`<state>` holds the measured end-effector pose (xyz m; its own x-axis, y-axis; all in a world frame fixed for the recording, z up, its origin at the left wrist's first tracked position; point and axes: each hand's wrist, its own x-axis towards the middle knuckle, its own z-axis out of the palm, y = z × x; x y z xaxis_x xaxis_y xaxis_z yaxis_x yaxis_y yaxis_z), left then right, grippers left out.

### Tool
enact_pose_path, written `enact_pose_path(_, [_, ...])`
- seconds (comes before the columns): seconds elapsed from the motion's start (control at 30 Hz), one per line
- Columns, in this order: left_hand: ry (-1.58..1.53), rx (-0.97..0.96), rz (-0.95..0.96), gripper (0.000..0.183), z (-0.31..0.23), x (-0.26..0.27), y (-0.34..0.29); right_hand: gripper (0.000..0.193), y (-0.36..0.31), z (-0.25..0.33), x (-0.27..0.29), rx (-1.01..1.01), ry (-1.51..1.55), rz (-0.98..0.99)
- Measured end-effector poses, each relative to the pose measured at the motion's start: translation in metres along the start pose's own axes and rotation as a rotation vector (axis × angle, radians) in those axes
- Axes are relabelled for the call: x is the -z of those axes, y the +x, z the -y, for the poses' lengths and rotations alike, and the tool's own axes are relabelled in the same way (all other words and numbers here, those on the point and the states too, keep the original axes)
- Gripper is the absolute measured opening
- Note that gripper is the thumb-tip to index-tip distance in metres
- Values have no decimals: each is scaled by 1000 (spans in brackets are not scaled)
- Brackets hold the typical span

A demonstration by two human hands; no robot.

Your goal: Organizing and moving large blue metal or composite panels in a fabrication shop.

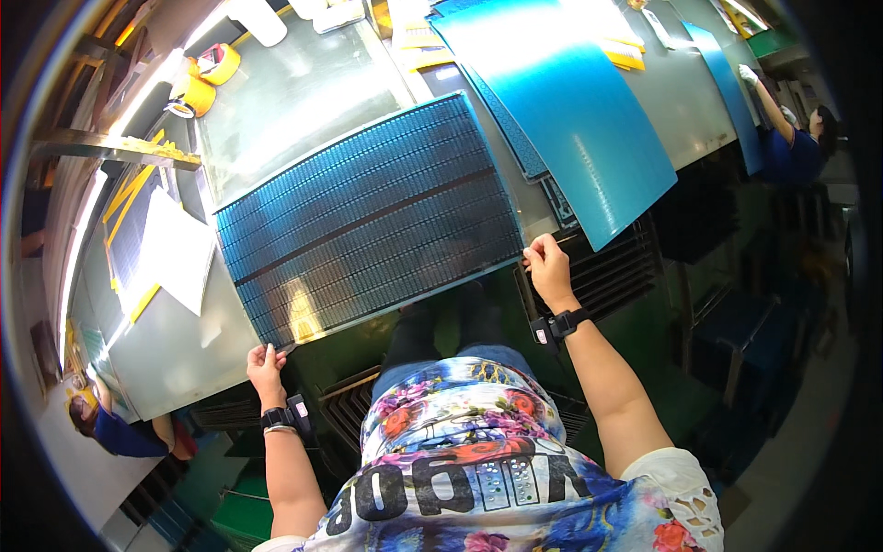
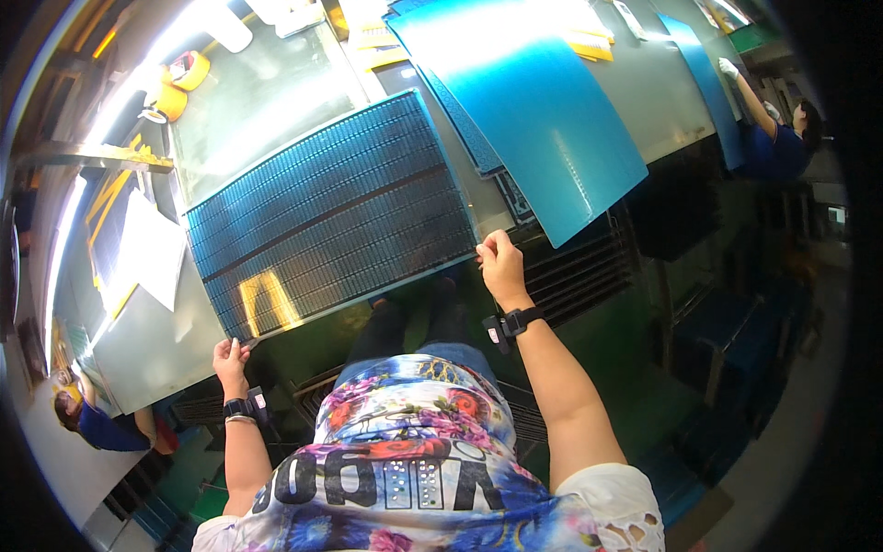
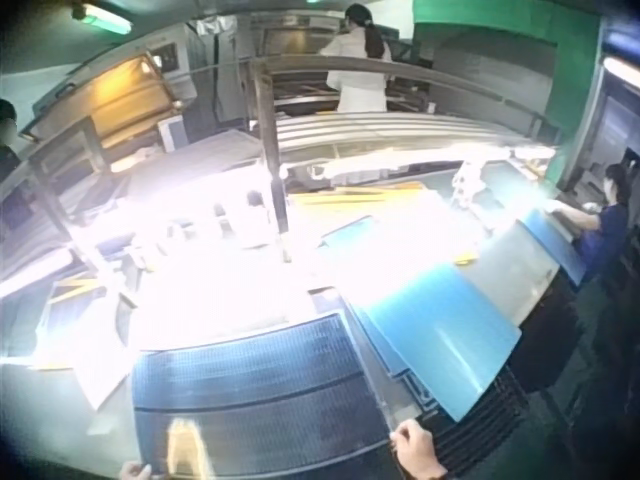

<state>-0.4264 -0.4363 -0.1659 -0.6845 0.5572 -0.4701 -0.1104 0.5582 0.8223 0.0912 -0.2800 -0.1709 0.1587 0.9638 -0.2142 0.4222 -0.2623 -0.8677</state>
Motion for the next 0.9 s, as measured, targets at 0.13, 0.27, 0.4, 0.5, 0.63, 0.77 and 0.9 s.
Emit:
enact_pose_path(0.13, [-36,14,26,12,6,-5,5,10,2,-6,5,-11,-2,28])
enact_pose_path(0.27, [-36,4,-5,12,-2,2,3,10,4,-8,-2,15,17,37])
enact_pose_path(0.4, [-15,-81,-42,10,-13,4,-7,11,5,-3,-11,59,-37,33])
enact_pose_path(0.5, [211,-419,-94,7,-46,-11,-8,11,8,-26,-7,86,-50,-1])
enact_pose_path(0.63, [383,-438,-118,12,-33,-7,-4,11,4,-27,5,-66,83,57])
enact_pose_path(0.77, [700,-665,-270,14,-10,-5,-7,11,2,-28,8,-33,53,99])
enact_pose_path(0.9, [747,-638,-313,16,0,-10,-10,11,4,-32,10,-33,49,117])
